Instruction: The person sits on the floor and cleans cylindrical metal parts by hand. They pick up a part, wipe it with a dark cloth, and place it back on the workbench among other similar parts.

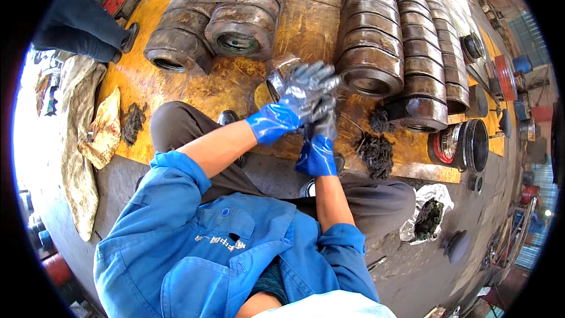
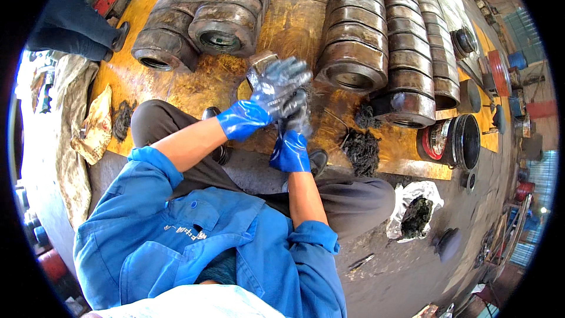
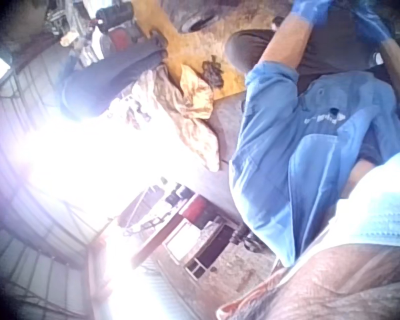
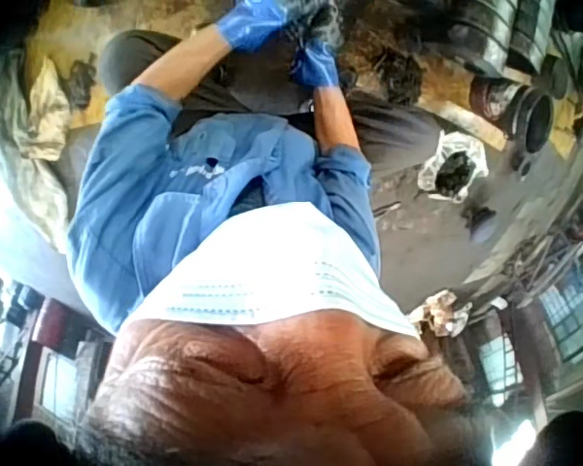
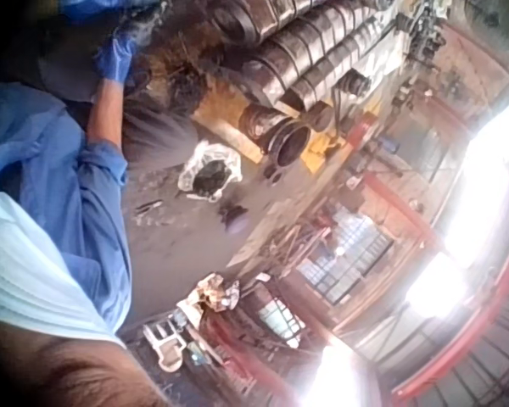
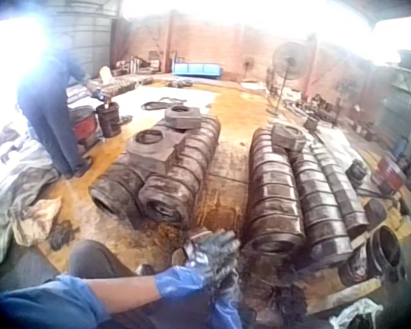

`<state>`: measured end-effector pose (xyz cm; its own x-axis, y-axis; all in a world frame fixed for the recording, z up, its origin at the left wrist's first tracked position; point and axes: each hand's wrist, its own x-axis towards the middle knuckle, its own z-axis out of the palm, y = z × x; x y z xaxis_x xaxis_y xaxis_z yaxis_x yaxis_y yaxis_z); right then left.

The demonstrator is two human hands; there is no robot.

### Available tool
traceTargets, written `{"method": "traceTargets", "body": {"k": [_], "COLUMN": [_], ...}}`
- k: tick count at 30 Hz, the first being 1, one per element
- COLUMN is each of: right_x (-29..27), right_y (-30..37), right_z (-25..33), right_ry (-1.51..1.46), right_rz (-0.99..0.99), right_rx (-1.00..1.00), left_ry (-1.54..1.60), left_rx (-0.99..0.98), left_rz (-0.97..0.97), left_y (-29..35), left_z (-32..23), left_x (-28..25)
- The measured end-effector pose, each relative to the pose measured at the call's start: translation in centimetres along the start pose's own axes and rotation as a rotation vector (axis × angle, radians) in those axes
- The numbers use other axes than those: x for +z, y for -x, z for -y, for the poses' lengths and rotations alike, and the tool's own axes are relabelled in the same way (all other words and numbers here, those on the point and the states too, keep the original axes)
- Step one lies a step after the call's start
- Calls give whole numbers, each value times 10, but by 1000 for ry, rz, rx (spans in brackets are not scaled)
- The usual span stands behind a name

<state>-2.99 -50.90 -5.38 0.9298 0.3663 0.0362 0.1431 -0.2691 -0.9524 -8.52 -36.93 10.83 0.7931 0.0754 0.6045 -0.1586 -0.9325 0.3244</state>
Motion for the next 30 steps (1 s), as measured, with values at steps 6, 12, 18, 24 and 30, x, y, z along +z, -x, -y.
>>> {"method": "traceTargets", "body": {"k": [6, 12, 18, 24, 30], "right_x": [-53, -99, -88, -106, -116], "right_y": [-12, -37, -61, -142, -204], "right_z": [99, 117, 195, 185, 176], "right_ry": [186, 252, 121, 448, 988], "right_rz": [-57, -274, -148, -197, -119], "right_rx": [125, -163, -229, -299, -145], "left_ry": [-228, -211, -225, -180, -301], "left_rx": [-66, -117, -113, -196, -169], "left_rz": [219, 292, 233, 160, 125], "left_y": [44, 30, 30, 24, 25], "left_z": [40, 19, 20, 24, 40], "left_x": [37, 34, 37, 43, 54]}}
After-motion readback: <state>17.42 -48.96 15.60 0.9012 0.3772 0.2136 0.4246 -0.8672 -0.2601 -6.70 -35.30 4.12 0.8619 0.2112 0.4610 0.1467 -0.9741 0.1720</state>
